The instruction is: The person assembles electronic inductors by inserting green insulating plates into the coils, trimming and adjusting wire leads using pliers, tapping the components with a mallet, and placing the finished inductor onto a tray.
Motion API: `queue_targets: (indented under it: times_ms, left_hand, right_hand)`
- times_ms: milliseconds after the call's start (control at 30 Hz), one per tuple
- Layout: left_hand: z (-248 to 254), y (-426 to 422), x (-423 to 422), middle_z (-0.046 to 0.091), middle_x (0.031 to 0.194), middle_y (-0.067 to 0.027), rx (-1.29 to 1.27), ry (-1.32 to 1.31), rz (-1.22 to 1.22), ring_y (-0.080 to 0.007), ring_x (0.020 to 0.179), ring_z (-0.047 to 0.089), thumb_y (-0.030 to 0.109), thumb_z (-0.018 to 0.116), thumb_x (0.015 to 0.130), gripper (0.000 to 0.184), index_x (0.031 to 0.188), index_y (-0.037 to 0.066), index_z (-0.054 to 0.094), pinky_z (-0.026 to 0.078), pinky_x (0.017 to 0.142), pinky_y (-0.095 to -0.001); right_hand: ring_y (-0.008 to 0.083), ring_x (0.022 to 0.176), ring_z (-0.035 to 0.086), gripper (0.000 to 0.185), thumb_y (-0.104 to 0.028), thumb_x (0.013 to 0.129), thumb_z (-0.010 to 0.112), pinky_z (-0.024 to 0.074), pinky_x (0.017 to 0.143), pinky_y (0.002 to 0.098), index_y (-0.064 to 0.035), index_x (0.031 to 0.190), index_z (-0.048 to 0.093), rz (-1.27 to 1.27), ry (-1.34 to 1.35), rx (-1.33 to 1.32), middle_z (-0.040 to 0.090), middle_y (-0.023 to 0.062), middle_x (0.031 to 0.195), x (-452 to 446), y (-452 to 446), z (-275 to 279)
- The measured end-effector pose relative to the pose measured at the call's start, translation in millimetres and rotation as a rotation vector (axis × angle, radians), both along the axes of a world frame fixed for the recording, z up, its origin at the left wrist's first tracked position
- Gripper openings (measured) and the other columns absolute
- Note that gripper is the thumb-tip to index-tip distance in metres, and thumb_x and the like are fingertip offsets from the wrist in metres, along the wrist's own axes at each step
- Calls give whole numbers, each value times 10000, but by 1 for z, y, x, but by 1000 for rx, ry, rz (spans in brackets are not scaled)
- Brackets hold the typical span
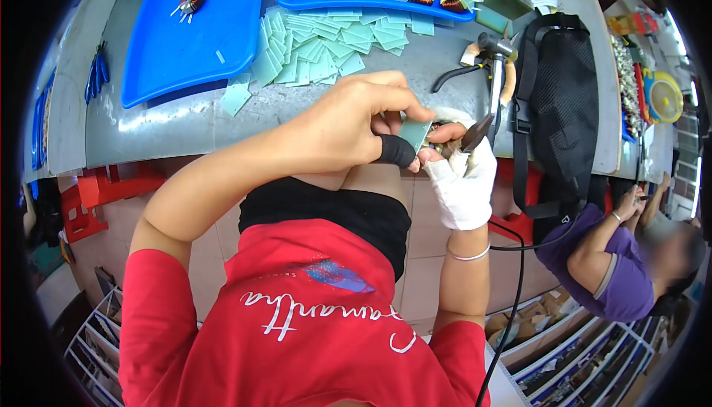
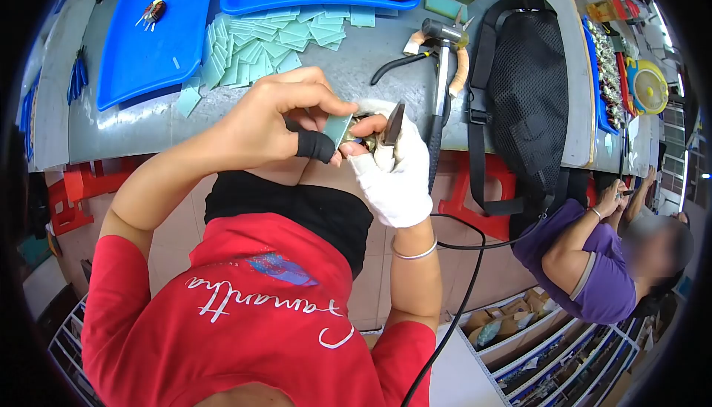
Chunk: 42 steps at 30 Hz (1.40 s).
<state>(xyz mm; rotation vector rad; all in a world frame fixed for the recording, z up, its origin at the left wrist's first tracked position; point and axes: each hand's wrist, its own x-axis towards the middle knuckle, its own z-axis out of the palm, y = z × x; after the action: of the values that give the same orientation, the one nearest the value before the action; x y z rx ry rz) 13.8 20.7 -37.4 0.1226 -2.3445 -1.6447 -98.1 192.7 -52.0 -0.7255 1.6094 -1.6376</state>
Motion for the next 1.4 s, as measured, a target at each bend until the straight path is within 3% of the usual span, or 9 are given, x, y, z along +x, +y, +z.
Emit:
queue_targets:
  times_ms: [567,733,833,933,967,1100,1167,1267,1400]
  left_hand:
    - [-6,2,1,553,919,-23,172,-126,21,-69,752,575,67,854,667,418,1041,0,680,458,615,-194]
    - [0,5,1,555,960,-38,153,-68,138,-83,840,566,81,789,762,464,1205,68,652,469,629,-196]
    - [2,14,3,542,962,-51,308,-65,138,-111,909,571,131,753,809,599,1361,109,523,529,770,-242]
    - [-2,15,-2,559,1184,-92,406,7,217,-138,1008,582,71,726,822,616,1388,79,482,514,864,-301]
    - [-2,11,0,540,1262,-114,468,14,220,-151,1060,577,33,694,842,567,1369,40,483,494,901,-315]
    - [-5,13,-3,603,1071,-65,641,163,284,-133,948,599,9,659,865,486,1322,31,492,493,854,-271]
    - [-1,12,-3,590,1069,-56,771,161,289,-126,954,588,-16,668,851,497,1317,32,502,489,845,-258]
    - [-4,1,1,572,1108,-86,618,152,323,-142,944,595,-33,645,858,508,1335,8,474,515,818,-279]
    - [0,-7,5,585,1132,-99,570,132,399,-140,943,601,-40,682,829,541,1332,7,490,513,817,-273]
  right_hand:
    - [113,804,560,210,-5,809,704,479,735,250,-2,943,542,2,189,-19,591,55,930,1,-7,-3]
    - [86,777,560,175,-4,838,672,476,687,220,-2,961,547,-189,-58,10,581,28,865,8,-22,16]
    - [67,743,546,172,-46,858,667,464,654,206,-19,989,559,-236,-226,-69,579,16,855,10,-31,20]
    - [62,710,527,163,-60,859,665,435,625,199,-35,992,574,-160,-195,-9,573,2,839,12,-38,26]
    - [58,717,518,171,-58,858,660,422,623,192,-30,1005,578,-140,-166,99,566,3,838,11,-39,32]
    - [85,722,524,225,-69,855,670,440,652,223,-2,1045,569,-355,-126,-1,577,16,839,16,-51,32]
    - [126,768,542,316,-96,831,705,462,696,262,12,1079,542,-477,378,125,584,56,884,8,-56,7]
    - [187,865,556,557,-118,744,782,471,820,288,10,1197,484,-482,666,-24,569,99,981,3,-53,-22]
    - [216,956,608,498,-5,741,699,475,853,304,27,1215,546,-377,505,4,602,153,1084,3,-46,-10]
